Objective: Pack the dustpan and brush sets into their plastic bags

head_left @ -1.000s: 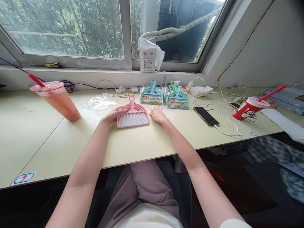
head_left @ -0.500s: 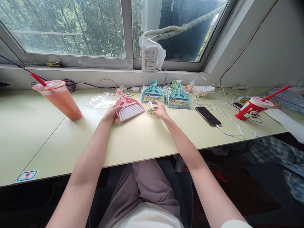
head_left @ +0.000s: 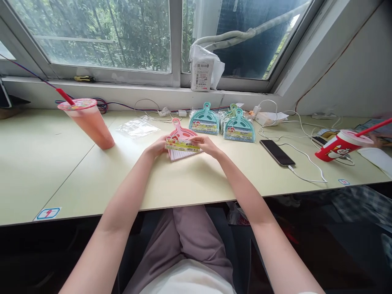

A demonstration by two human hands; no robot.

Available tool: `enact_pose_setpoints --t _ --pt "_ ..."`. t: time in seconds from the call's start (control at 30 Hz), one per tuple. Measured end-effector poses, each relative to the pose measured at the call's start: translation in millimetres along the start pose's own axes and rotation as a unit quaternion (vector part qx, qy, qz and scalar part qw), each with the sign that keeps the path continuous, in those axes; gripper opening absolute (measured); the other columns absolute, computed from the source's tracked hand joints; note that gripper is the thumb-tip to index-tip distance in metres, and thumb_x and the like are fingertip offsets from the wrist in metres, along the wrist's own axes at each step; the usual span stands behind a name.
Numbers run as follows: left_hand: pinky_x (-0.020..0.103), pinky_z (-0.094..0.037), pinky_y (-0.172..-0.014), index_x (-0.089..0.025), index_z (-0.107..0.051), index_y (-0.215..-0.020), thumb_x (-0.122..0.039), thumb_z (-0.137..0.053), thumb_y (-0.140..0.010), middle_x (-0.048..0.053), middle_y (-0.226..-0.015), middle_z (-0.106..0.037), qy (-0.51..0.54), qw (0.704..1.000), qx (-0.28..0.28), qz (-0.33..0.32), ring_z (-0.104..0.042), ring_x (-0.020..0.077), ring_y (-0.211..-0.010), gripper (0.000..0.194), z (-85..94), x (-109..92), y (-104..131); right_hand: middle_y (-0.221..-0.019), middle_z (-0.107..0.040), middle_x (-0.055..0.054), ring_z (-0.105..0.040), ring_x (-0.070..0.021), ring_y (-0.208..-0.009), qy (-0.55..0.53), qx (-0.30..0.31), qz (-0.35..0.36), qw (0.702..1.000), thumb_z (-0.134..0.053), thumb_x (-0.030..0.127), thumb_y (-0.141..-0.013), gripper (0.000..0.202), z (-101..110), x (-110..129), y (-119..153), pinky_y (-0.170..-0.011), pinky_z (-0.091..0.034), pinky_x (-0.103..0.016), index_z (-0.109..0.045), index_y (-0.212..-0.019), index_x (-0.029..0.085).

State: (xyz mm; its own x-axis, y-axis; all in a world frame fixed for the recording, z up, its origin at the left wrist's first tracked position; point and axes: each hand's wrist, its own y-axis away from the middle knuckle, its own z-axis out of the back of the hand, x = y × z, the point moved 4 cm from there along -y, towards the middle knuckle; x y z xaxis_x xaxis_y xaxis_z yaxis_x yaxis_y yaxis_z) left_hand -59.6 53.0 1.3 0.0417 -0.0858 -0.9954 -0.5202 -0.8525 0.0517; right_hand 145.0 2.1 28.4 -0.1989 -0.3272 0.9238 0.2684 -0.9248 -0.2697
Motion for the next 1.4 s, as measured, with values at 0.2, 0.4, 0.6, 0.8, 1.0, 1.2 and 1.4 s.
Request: enact_pose_setpoints --t 0.2,0.4,0.6,0.8,1.0,1.2,1.4 --pt "0.032 -0.055 -0.073 -0.016 -0.065 -0.118 -0.057 -0.083 -0.063 0.015 -0.113 -0.07 -0.02 0.999 0.043 0.015 -0.07 0.0242 -0.092 0.071 -12.5 -3 5 -0.1 -0.075 -0.005 -0.066 -0.0233 -0.1 0.203 -0.046 0.03 0.978 -0.063 0.013 -0.078 0.022 6 -5 1 -0.096 -0.048 -0.038 -0.08 -0.088 0.024" --pt "0.032 -0.056 -0.073 -0.018 -0.062 -0.124 -0.056 -0.083 -0.062 0.015 -0.117 -0.069 -0.025 0.997 0.074 0.012 -0.069 0.0272 -0.098 0.076 -13.4 -6 7 -0.097 -0.068 -0.006 -0.064 -0.0219 -0.094 0.258 -0.076 0.037 0.962 -0.062 0.014 -0.081 0.023 10 -6 -1 -0.091 -0.05 -0.036 -0.081 -0.089 0.025" --pt "0.033 -0.057 -0.078 -0.018 -0.06 -0.127 -0.027 -0.088 -0.059 0.013 -0.117 -0.069 -0.042 0.996 0.074 0.032 -0.069 0.0256 -0.098 0.074 -14.8 -4 5 -0.094 -0.067 -0.006 -0.063 -0.0209 -0.09 0.264 -0.073 0.051 0.96 -0.06 0.01 -0.081 0.026 10 -4 1 -0.088 -0.05 -0.035 -0.081 -0.083 0.025" --pt "0.032 -0.057 -0.08 -0.02 -0.061 -0.126 -0.027 -0.086 -0.062 0.012 -0.118 -0.069 0.0 0.997 0.076 0.016 -0.069 0.0241 -0.099 0.069 -17.0 -5 6 -0.093 -0.068 -0.006 -0.064 -0.0213 -0.09 0.236 -0.075 0.063 0.967 -0.064 0.015 -0.079 0.02 15 -5 1 -0.087 -0.051 -0.036 -0.081 -0.078 0.026" --pt "0.037 -0.056 -0.086 -0.018 -0.059 -0.128 -0.021 -0.087 -0.058 0.013 -0.119 -0.068 -0.014 0.997 0.076 -0.004 -0.067 0.0265 -0.104 0.076 -16.6 -7 8 -0.094 -0.068 -0.006 -0.064 -0.0211 -0.089 0.251 -0.061 0.091 0.962 -0.06 0.017 -0.082 0.023 8 -3 2 -0.084 -0.049 -0.035 -0.08 -0.078 0.026" --pt "0.042 -0.055 -0.088 -0.018 -0.059 -0.124 -0.015 -0.085 -0.053 0.01 -0.117 -0.067 -0.013 0.999 0.02 -0.047 -0.064 0.0284 -0.107 0.075 -15.3 -11 4 -0.127 -0.061 -0.009 -0.053 -0.0284 -0.121 0.382 -0.175 0.061 0.905 -0.055 0.026 -0.088 0.033 9 7 9 -0.103 -0.035 -0.048 -0.068 -0.119 0.026" --pt "0.042 -0.055 -0.089 -0.017 -0.061 -0.114 -0.021 -0.083 -0.054 0.01 -0.113 -0.067 0.036 0.988 -0.071 -0.133 -0.064 0.0268 -0.105 0.064 -10.1 -17 -4 -0.147 -0.046 -0.011 -0.046 -0.0266 -0.134 0.068 -0.323 -0.063 0.942 -0.06 0.043 -0.086 0.054 20 -15 9 -0.105 -0.044 -0.047 -0.047 -0.136 0.027"
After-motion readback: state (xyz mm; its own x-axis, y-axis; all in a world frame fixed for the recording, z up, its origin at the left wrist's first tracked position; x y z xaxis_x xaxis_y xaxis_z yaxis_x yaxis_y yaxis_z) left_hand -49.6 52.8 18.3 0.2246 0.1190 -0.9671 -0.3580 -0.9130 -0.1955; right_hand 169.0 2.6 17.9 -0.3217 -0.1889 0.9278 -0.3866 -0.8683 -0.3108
